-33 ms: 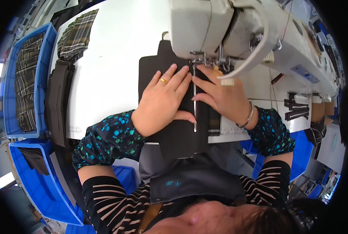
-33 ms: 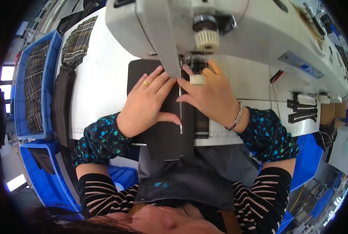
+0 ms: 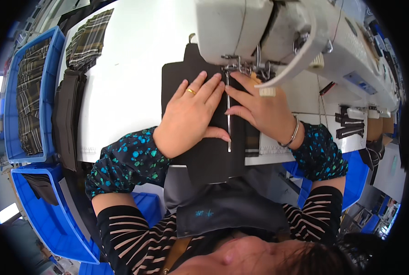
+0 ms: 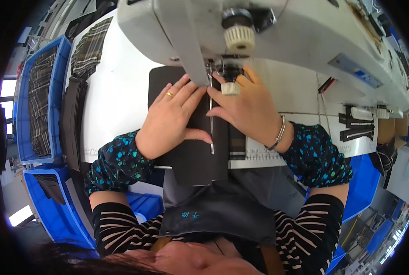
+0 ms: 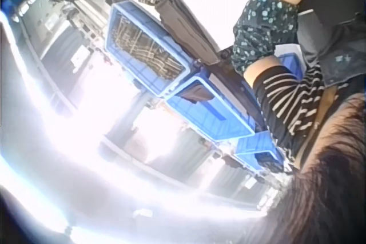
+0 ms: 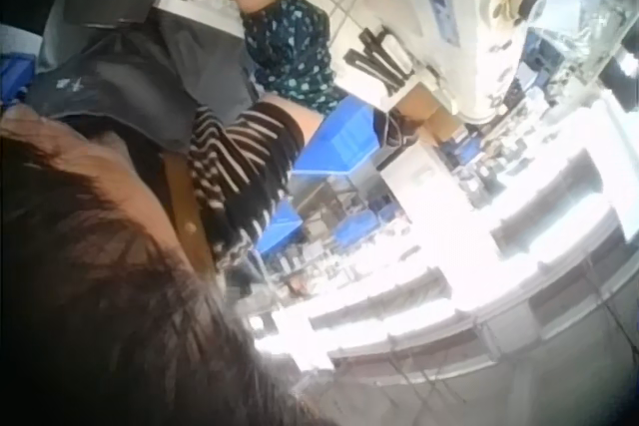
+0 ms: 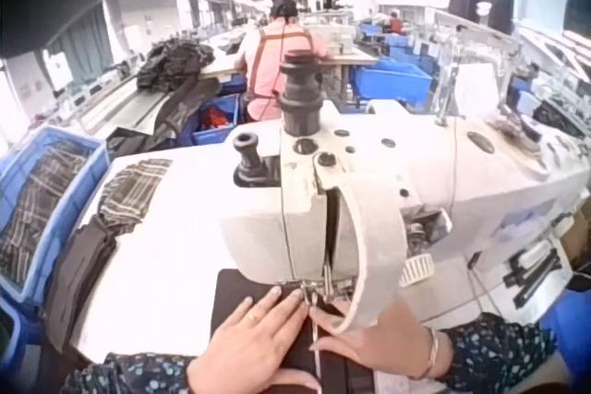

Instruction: The person uses an industrial sewing machine to attach a zipper to a piece of black fabric. They align the zipper with the fabric edge, guide it under the presser foot, and sew along the zipper teeth. The person repeats this process for multiple fabric pieces, adjusting the material and machine settings as needed.

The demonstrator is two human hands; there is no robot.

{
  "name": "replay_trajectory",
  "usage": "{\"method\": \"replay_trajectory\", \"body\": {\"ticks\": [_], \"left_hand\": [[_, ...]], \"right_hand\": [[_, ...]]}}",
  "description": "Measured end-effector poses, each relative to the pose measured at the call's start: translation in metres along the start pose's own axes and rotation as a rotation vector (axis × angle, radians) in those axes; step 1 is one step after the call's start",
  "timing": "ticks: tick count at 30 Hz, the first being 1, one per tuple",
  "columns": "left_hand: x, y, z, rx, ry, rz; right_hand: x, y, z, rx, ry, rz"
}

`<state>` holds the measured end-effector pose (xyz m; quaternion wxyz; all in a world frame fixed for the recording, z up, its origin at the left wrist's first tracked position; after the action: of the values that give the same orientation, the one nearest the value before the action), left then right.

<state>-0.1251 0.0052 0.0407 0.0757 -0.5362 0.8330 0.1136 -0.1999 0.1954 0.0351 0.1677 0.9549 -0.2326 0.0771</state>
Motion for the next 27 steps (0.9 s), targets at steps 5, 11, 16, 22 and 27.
{"method": "replay_trajectory", "body": {"ticks": [5, 11, 16, 22, 27], "left_hand": [[0.000, 0.002, 0.001, 0.000, -0.006, -0.005], [0.002, 0.000, 0.006, -0.052, -0.010, 0.002], [0.009, 0.004, 0.006, -0.066, -0.002, 0.023], [0.021, 0.017, -0.002, -0.104, 0.052, -0.017], [0.037, 0.030, 0.003, 0.020, 0.051, 0.055]], "right_hand": [[0.001, 0.001, 0.001, -0.067, -0.049, -0.046], [-0.005, 0.001, -0.001, -0.040, 0.039, -0.074], [-0.005, -0.002, -0.001, -0.035, 0.030, -0.082], [-0.005, -0.003, 0.002, -0.016, 0.009, -0.091], [-0.004, -0.001, -0.004, 0.014, 0.029, -0.095]]}}
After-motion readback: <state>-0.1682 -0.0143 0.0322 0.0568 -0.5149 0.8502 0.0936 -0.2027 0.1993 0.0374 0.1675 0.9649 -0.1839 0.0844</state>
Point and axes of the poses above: each hand's wrist, its own y-axis towards the middle knuckle, its own z-axis out of the palm, x = y × z, the point moved 3 cm from there along y, towards the middle knuckle, and after that the axes turned 3 degrees about x, right-handed, at the moved point
